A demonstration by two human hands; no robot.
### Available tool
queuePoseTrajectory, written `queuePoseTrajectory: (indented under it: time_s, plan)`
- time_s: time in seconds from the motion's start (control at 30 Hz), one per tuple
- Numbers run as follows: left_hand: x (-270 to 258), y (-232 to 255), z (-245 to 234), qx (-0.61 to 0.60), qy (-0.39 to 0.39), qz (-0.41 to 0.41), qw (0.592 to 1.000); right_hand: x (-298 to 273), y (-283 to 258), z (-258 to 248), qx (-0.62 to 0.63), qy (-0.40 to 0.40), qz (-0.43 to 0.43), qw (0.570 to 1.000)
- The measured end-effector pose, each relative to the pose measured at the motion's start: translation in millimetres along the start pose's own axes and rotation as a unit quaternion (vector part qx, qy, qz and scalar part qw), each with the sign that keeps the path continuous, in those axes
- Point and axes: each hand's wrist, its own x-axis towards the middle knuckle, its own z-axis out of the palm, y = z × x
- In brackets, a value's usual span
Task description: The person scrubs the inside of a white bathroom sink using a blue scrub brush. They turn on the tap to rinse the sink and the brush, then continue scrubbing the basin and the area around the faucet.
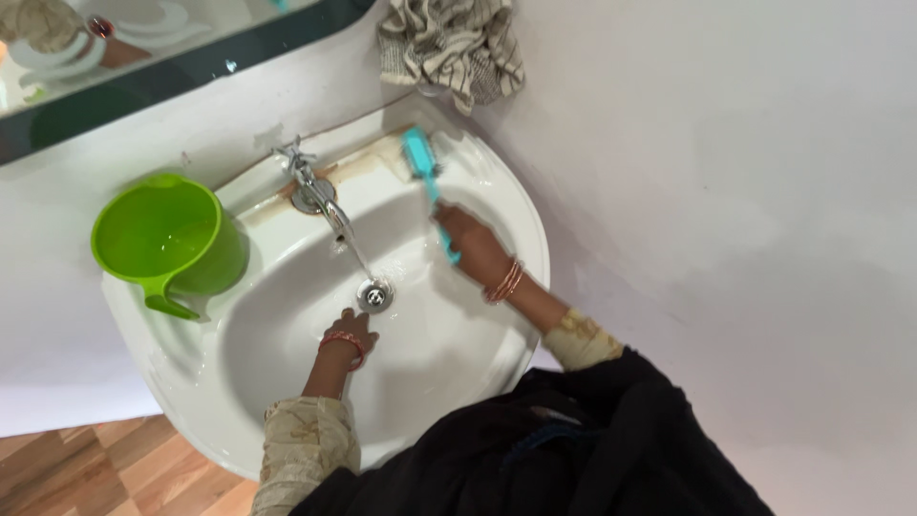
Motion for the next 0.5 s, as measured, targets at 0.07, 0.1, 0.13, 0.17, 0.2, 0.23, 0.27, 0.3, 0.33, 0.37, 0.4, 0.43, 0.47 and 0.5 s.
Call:
queuePoseTrajectory:
  time_s: [0.07, 0.1, 0.13, 0.17, 0.2, 0.23, 0.27, 0.3, 0.33, 0.37, 0.4, 0.43, 0.47, 0.5]
  plan:
    - [0, 1, -2, 0.004, 0.006, 0.006, 1.0, -17, -29, 10, 0.104, -0.104, 0.037, 0.988]
    - [-1, 1, -3, 0.005, 0.005, 0.005, 1.0, -24, -39, 13, 0.097, -0.086, -0.009, 0.992]
    - [-2, 1, -4, 0.006, 0.005, 0.005, 1.0, -31, -48, 16, 0.09, -0.069, -0.056, 0.992]
    - [0, 1, -7, 0.001, 0.005, 0.004, 1.0, -34, -52, 18, 0.082, -0.052, -0.102, 0.99]
    - [0, 1, -7, -0.004, 0.002, 0.002, 1.0, -34, -48, 16, 0.062, -0.038, -0.075, 0.995]
    - [-1, 0, -5, -0.009, -0.001, 0.001, 1.0, -31, -38, 11, 0.042, -0.024, -0.048, 0.998]
    - [-1, 0, -4, -0.007, 0.004, 0.003, 1.0, -28, -30, 7, 0.02, -0.008, -0.022, 1.0]
    - [-1, -1, -4, -0.004, 0.009, 0.005, 1.0, -29, -27, 5, 0.035, -0.008, 0.017, 0.999]
    - [-1, 1, -4, -0.002, 0.014, 0.01, 1.0, -31, -24, 0, 0.047, -0.009, 0.058, 0.997]
    - [-3, 2, -3, -0.004, 0.01, 0.008, 1.0, -35, -22, -3, 0.06, -0.009, 0.099, 0.993]
    - [-3, 2, -5, -0.004, 0.008, 0.007, 1.0, -40, -28, 3, 0.062, -0.012, 0.056, 0.996]
    - [-3, 4, -7, -0.005, 0.006, 0.005, 1.0, -46, -42, 15, 0.064, -0.014, 0.013, 0.998]
    - [-3, 6, -9, 0.0, 0.005, 0.006, 1.0, -49, -51, 23, 0.068, -0.016, -0.03, 0.997]
    - [-3, 7, -11, 0.004, 0.005, 0.008, 1.0, -51, -52, 24, 0.062, -0.018, -0.046, 0.997]
